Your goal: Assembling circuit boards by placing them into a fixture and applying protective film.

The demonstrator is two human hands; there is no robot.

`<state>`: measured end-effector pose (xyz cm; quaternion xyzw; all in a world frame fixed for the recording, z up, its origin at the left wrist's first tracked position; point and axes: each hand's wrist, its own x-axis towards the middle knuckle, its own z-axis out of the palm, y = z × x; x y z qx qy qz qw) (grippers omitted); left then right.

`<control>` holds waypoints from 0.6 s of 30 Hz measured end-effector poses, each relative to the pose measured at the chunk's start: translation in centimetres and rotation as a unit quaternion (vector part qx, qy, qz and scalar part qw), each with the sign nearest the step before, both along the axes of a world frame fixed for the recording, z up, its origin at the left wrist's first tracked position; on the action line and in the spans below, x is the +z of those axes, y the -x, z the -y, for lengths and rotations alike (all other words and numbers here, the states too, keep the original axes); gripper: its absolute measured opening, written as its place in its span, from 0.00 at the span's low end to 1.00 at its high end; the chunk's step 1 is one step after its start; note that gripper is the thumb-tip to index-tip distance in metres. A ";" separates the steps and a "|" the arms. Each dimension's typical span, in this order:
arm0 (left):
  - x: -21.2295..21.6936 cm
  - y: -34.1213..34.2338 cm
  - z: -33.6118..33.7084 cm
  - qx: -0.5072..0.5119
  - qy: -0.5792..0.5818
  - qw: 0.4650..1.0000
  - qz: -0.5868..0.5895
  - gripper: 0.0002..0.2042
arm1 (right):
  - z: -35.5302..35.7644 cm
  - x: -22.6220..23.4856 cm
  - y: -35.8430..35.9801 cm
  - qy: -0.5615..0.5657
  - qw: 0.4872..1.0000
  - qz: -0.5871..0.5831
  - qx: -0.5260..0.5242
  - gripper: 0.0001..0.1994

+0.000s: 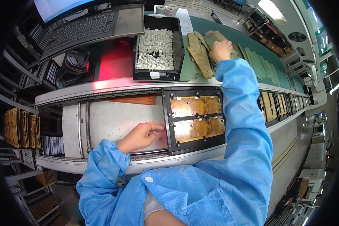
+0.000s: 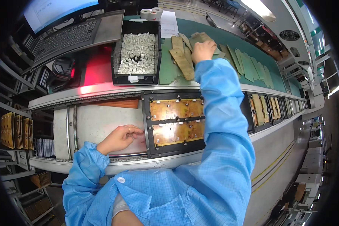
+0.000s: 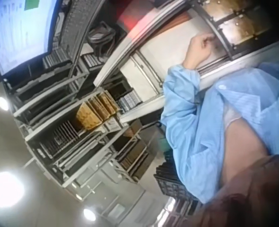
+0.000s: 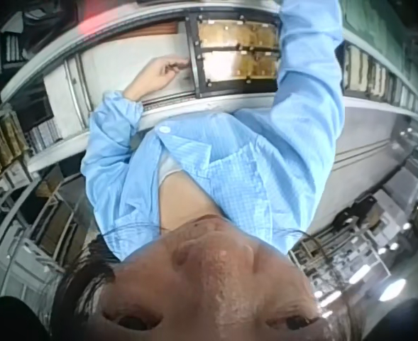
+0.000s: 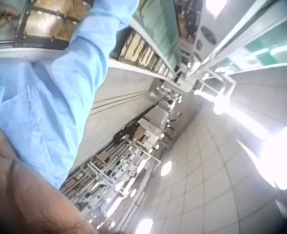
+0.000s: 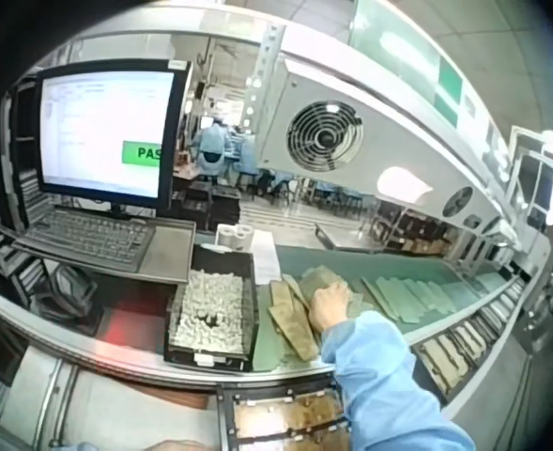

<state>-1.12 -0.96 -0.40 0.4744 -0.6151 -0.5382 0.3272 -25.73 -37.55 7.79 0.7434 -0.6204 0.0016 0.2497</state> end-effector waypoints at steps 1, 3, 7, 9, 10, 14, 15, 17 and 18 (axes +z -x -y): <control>0.1 -0.1 -0.1 -0.005 -0.006 1.000 0.006 0.20 | -2.2 2.0 0.1 -0.024 1.000 -0.013 0.001 0.18; -0.3 -0.1 0.0 -0.003 -0.001 1.000 0.011 0.21 | -6.1 3.9 2.1 -0.028 0.999 -0.003 0.026 0.24; -0.1 0.0 0.2 0.014 -0.001 1.000 0.017 0.21 | -13.1 2.9 10.2 -0.155 0.848 0.486 0.141 0.25; -0.2 0.0 0.1 0.016 -0.024 1.000 -0.007 0.21 | -20.1 1.7 9.9 -0.162 0.797 0.568 0.124 0.23; -0.2 -0.1 0.3 0.008 -0.025 1.000 0.000 0.21 | -23.0 0.2 10.7 -0.134 0.818 0.532 0.174 0.25; 0.1 -0.1 0.4 0.024 -0.023 0.999 -0.015 0.13 | -34.4 -1.6 4.1 -0.134 0.850 0.490 0.138 0.27; 0.0 -0.2 0.4 0.019 -0.026 0.999 -0.013 0.13 | -35.7 -2.3 3.1 -0.123 0.859 0.479 0.132 0.27; 0.2 -0.5 0.4 0.021 -0.030 0.999 0.007 0.13 | -36.8 -3.5 1.8 -0.109 0.873 0.462 0.113 0.26; 0.3 -0.5 0.2 0.018 -0.031 0.999 0.010 0.13 | -36.9 -4.0 1.5 -0.101 0.876 0.458 0.118 0.26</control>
